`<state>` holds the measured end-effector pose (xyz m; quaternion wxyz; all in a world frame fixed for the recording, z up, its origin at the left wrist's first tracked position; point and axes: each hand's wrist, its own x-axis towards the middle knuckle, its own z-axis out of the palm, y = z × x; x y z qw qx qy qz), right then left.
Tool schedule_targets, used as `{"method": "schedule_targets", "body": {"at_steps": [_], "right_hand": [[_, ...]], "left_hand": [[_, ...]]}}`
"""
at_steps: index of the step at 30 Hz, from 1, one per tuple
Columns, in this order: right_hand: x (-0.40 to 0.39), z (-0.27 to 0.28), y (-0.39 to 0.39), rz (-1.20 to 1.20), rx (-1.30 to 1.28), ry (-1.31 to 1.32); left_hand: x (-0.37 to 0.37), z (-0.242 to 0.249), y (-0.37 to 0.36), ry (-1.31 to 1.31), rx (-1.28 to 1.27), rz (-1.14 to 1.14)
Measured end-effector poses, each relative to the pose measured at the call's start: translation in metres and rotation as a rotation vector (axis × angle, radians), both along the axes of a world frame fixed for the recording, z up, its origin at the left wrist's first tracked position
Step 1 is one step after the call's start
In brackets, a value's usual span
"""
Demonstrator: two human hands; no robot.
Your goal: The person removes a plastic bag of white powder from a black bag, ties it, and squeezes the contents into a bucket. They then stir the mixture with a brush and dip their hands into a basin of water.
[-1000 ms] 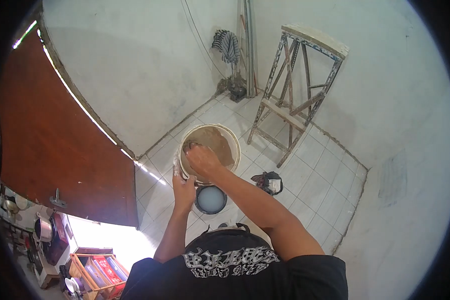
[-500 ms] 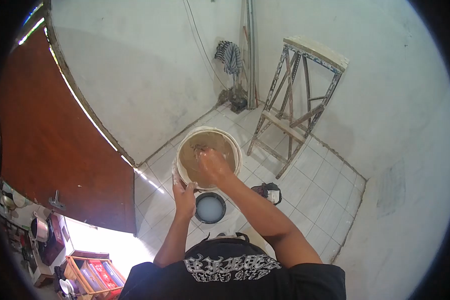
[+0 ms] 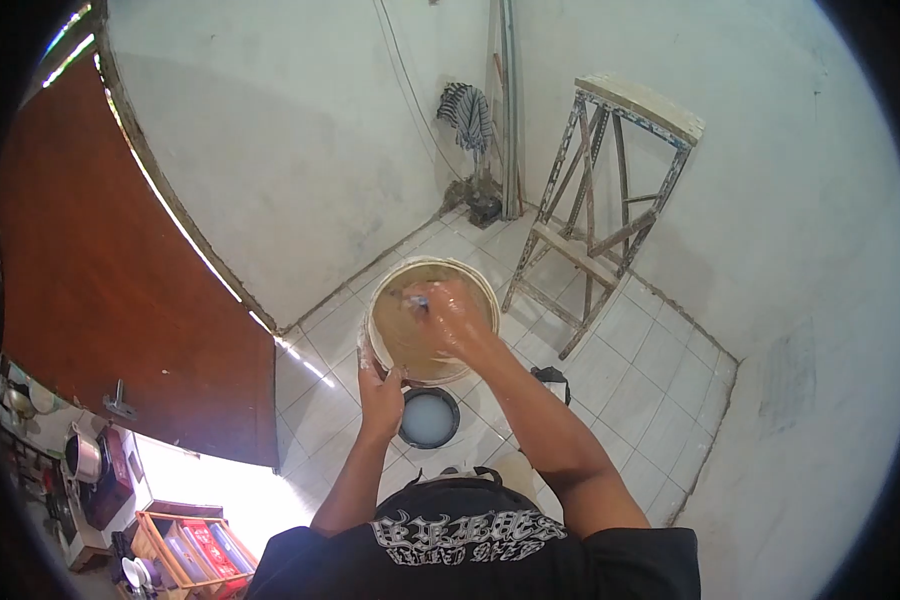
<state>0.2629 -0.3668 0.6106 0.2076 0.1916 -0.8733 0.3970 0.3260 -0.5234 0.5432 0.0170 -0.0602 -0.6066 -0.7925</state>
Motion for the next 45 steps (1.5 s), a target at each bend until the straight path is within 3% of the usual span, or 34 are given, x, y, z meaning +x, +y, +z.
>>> {"method": "schedule_targets", "body": {"at_steps": [3, 6, 10, 13, 18, 22, 24, 27, 31, 33, 37, 42, 45], "right_hand": [[0.005, 0.005, 0.006, -0.183, 0.135, 0.132], [0.009, -0.006, 0.002, -0.312, 0.368, 0.022], [0.019, -0.011, -0.008, -0.256, 0.342, -0.057], [0.012, -0.032, -0.017, -0.300, 0.245, -0.127], [-0.001, -0.043, -0.023, -0.215, -0.421, -0.525], [-0.001, -0.039, -0.021, -0.155, -0.691, -0.516], [0.008, -0.018, -0.020, -0.179, -0.441, -0.330], [0.008, -0.013, -0.011, -0.194, -0.233, -0.248], [-0.011, -0.034, 0.002, -0.201, -0.159, -0.325], [-0.019, -0.040, 0.005, -0.251, 0.019, -0.165], [-0.025, -0.040, 0.009, -0.261, 0.055, -0.161], [-0.026, -0.054, 0.003, -0.232, 0.428, 0.021], [-0.021, -0.065, 0.005, -0.143, 0.489, 0.014]], "left_hand": [[-0.001, -0.001, 0.000, 0.006, 0.073, 0.054], [-0.002, 0.000, 0.002, 0.071, 0.045, 0.072], [-0.001, 0.002, 0.000, 0.001, 0.079, 0.053], [0.006, 0.000, 0.002, 0.061, 0.028, 0.046], [0.011, 0.000, 0.002, 0.133, -0.045, 0.084], [0.009, -0.006, -0.003, -0.027, 0.042, 0.043], [0.006, -0.008, 0.002, 0.128, -0.005, 0.127], [0.006, -0.002, 0.008, 0.025, 0.117, 0.111], [0.004, -0.008, 0.009, -0.009, 0.066, 0.084], [0.001, 0.001, 0.010, -0.082, 0.009, 0.038], [-0.009, -0.006, 0.017, 0.003, 0.009, -0.007], [-0.008, 0.006, 0.025, -0.065, -0.093, -0.031], [-0.009, 0.005, 0.028, -0.055, -0.110, -0.054]]}}
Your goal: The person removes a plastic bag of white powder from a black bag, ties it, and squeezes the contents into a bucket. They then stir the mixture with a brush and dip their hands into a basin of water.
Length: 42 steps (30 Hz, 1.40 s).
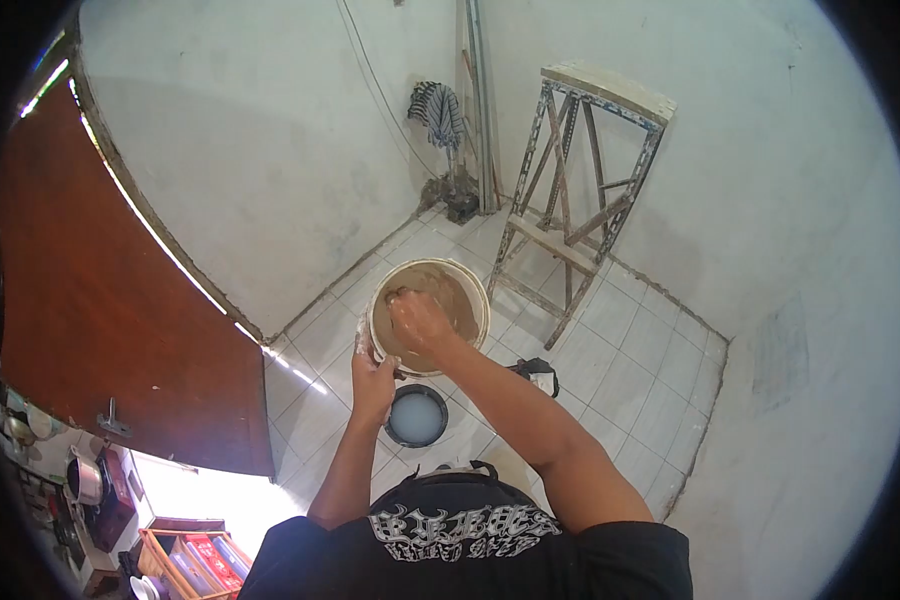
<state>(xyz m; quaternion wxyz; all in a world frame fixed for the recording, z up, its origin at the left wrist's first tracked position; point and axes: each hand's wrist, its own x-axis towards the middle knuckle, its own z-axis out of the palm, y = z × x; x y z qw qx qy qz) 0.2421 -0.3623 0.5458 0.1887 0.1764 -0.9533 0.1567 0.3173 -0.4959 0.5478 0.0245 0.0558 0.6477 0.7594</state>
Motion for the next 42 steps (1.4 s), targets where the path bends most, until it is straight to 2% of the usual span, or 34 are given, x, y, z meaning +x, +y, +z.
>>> {"method": "schedule_targets", "body": {"at_steps": [1, 3, 7, 9, 10, 12, 16, 22, 24, 27, 30, 34, 35, 37, 39, 42], "right_hand": [[0.002, -0.004, 0.000, -0.002, 0.002, 0.000], [0.002, -0.013, -0.001, 0.072, 0.175, 0.142], [0.002, -0.016, 0.004, 0.097, 0.103, 0.084], [0.007, 0.008, 0.007, -0.053, 0.176, -0.202], [0.007, 0.009, 0.012, -0.044, 0.179, -0.208], [0.009, 0.011, 0.022, -0.059, -0.139, -0.067], [0.012, 0.014, 0.022, -0.109, -0.150, 0.090], [0.017, 0.007, 0.015, -0.042, -0.160, -0.038], [0.018, 0.004, 0.016, 0.061, -0.166, -0.047], [0.022, 0.004, 0.014, 0.035, -0.096, -0.145], [0.020, 0.002, 0.024, 0.081, -0.162, -0.040], [0.043, 0.041, 0.045, 0.026, -0.310, -0.105], [0.048, 0.051, 0.048, -0.066, -0.387, -0.180], [0.052, 0.049, 0.058, -0.177, -0.471, -0.267], [0.056, 0.042, 0.068, -0.200, -0.491, -0.011], [0.062, 0.041, 0.078, -0.356, -0.567, -0.175]], "left_hand": [[-0.001, -0.003, 0.000, 0.000, 0.002, -0.002], [-0.003, -0.009, 0.001, -0.010, -0.039, -0.014], [-0.001, -0.010, 0.001, -0.028, -0.005, 0.006], [-0.001, -0.016, 0.000, 0.001, 0.049, 0.075], [-0.001, -0.018, -0.002, -0.006, 0.050, 0.084], [-0.003, -0.020, -0.006, -0.050, 0.046, 0.087], [0.000, -0.012, -0.009, -0.031, 0.095, 0.115], [-0.004, -0.012, -0.009, 0.037, 0.094, 0.036], [-0.002, -0.005, -0.009, -0.003, 0.063, -0.054], [0.000, -0.001, -0.006, -0.061, 0.001, -0.113], [0.000, -0.013, 0.002, 0.011, 0.031, -0.055], [-0.002, -0.022, 0.007, -0.037, -0.011, -0.079], [-0.002, -0.024, 0.010, -0.026, 0.025, -0.065], [-0.005, -0.026, 0.014, -0.031, 0.054, -0.065], [-0.008, -0.024, 0.016, -0.040, 0.012, -0.130], [-0.009, -0.017, 0.020, -0.088, -0.018, -0.195]]}}
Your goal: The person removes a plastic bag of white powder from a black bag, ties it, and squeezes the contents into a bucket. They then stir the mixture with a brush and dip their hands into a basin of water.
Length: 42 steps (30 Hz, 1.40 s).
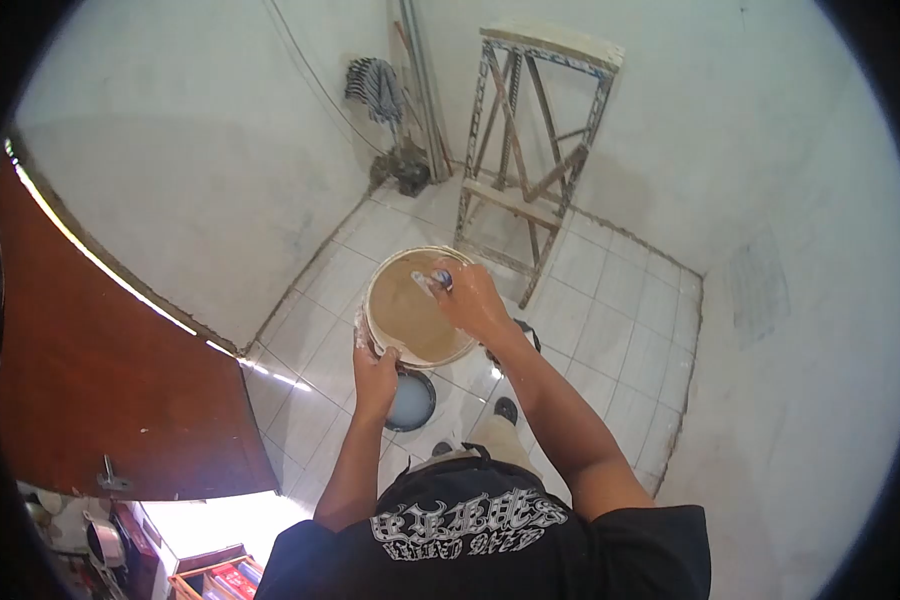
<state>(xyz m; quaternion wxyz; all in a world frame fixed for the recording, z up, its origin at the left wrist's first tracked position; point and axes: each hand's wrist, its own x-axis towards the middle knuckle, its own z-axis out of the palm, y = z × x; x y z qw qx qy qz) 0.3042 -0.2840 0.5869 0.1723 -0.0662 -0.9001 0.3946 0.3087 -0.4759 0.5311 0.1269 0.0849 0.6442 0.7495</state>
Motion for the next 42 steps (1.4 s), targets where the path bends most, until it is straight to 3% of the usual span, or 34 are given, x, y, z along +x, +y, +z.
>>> {"method": "schedule_targets", "body": {"at_steps": [3, 7, 15, 16, 20, 22, 25, 34, 39, 42], "right_hand": [[-0.002, -0.027, 0.016, -0.044, 0.142, 0.095], [0.004, -0.062, 0.029, -0.138, 0.269, -0.083], [0.037, -0.120, 0.077, -0.288, -0.026, 0.010], [0.043, -0.134, 0.083, -0.317, -0.039, 0.032], [0.068, -0.200, 0.111, -0.404, -0.193, -0.111], [0.078, -0.228, 0.122, -0.546, -0.419, -0.330], [0.080, -0.269, 0.145, -0.586, -0.460, -0.353], [0.038, -0.459, 0.235, -0.581, -0.496, -0.519], [0.028, -0.623, 0.292, -0.376, -0.359, -0.577], [0.000, -0.677, 0.329, -0.317, -0.292, -0.687]], "left_hand": [[-0.002, -0.012, 0.010, -0.070, 0.004, -0.020], [-0.003, -0.046, 0.026, -0.114, -0.014, 0.002], [-0.011, -0.096, 0.056, -0.275, -0.142, -0.067], [-0.011, -0.111, 0.065, -0.279, -0.099, 0.022], [-0.011, -0.169, 0.076, -0.492, -0.234, -0.010], [-0.011, -0.192, 0.083, -0.542, -0.302, -0.023], [-0.016, -0.222, 0.098, -0.588, -0.345, -0.052], [-0.051, -0.313, 0.190, -0.738, -0.356, 0.017], [-0.054, -0.447, 0.209, -0.698, -0.371, 0.143], [-0.066, -0.492, 0.232, -0.760, -0.261, 0.220]]}}
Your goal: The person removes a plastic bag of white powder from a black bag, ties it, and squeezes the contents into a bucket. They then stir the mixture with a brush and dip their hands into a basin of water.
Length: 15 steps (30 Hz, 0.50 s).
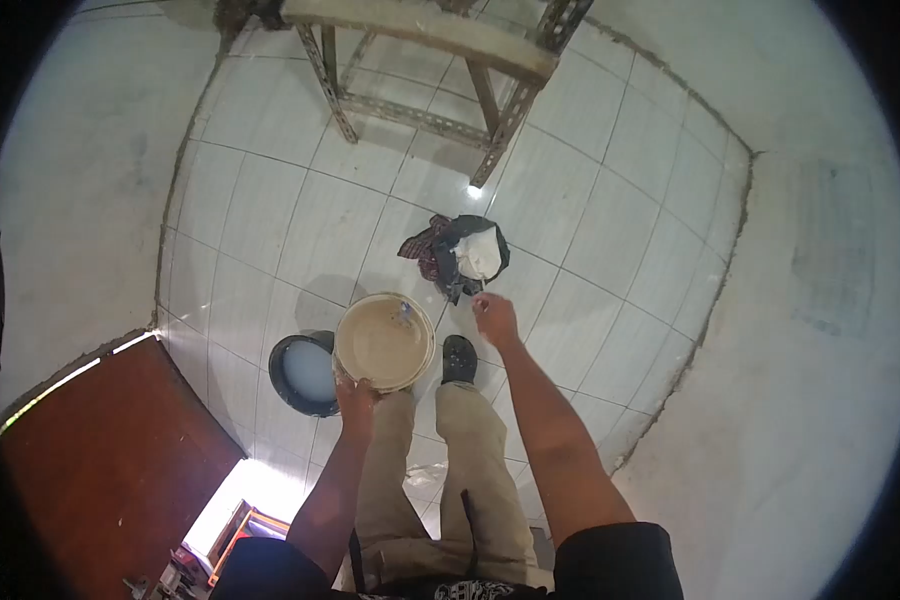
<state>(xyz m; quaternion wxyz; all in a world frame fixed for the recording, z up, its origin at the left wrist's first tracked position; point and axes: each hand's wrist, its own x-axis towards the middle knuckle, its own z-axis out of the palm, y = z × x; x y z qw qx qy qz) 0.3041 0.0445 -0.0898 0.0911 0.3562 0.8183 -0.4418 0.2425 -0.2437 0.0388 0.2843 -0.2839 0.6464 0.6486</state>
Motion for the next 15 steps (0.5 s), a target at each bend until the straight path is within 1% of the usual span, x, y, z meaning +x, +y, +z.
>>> {"method": "schedule_targets", "body": {"at_steps": [2, 4, 6, 7, 9, 10, 11, 12, 13, 14, 15], "right_hand": [[-0.019, -0.039, 0.013, 0.013, 0.023, 0.013], [-0.032, -0.082, 0.026, 0.039, 0.058, 0.022], [-0.044, -0.123, 0.028, 0.007, 0.045, 0.001], [-0.050, -0.141, 0.029, 0.023, 0.048, -0.010], [-0.062, -0.167, 0.027, 0.156, 0.258, -0.019], [-0.066, -0.177, 0.026, 0.160, 0.251, -0.088], [-0.073, -0.181, 0.027, 0.175, 0.250, -0.095], [-0.080, -0.196, 0.022, 0.234, 0.359, -0.134], [-0.090, -0.198, 0.018, 0.277, 0.471, -0.161], [-0.093, -0.212, 0.019, 0.297, 0.482, -0.224], [-0.094, -0.218, 0.019, 0.312, 0.476, -0.221]], "left_hand": [[-0.004, -0.060, -0.009, -0.016, -0.036, -0.029], [-0.011, -0.105, -0.012, -0.037, -0.058, -0.045], [-0.027, -0.122, -0.001, -0.067, -0.061, -0.136], [-0.033, -0.128, 0.008, -0.078, -0.056, -0.121], [-0.041, -0.145, 0.017, 0.072, -0.101, -0.114], [-0.038, -0.170, 0.012, 0.081, -0.035, -0.073], [-0.038, -0.189, 0.008, 0.072, -0.036, -0.060], [-0.036, -0.214, 0.001, 0.017, -0.021, -0.030], [-0.040, -0.227, -0.001, -0.025, -0.003, -0.014], [-0.051, -0.218, 0.008, 0.014, 0.046, -0.019], [-0.055, -0.224, 0.013, 0.013, 0.038, -0.006]]}}
